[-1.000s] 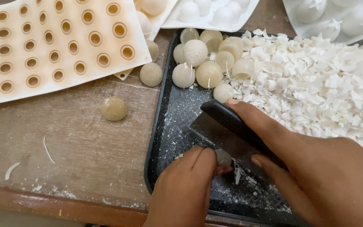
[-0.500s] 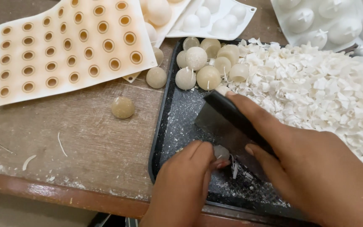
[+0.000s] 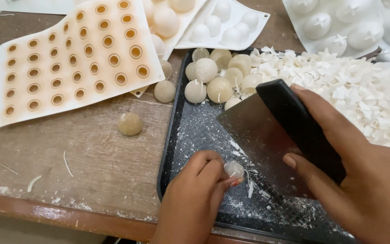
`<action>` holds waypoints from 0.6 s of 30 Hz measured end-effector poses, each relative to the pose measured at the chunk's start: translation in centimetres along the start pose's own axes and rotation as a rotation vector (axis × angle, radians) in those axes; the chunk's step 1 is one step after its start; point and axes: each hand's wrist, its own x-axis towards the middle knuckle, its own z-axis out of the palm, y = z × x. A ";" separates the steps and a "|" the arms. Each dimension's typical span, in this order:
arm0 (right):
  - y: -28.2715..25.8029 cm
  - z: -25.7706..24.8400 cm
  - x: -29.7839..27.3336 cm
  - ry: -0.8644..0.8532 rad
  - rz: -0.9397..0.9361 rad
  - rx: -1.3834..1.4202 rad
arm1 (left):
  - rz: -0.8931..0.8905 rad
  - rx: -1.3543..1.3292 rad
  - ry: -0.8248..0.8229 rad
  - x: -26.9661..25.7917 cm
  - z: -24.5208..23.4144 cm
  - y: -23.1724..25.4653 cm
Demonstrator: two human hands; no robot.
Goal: The recorder is using a metal scraper to trim excess wax from spherical candle pieces on a tray.
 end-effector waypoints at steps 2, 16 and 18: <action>0.9 0.3 0.0 -0.092 0.054 -0.046 | -0.022 0.031 -0.032 0.2 -0.2 0.1; 0.9 0.9 -0.5 -0.135 -0.032 -0.016 | -0.050 0.053 -0.067 0.0 -0.3 -0.1; 0.8 1.0 -0.5 -0.138 0.032 -0.046 | -0.123 0.057 -0.100 -0.1 -0.3 -0.1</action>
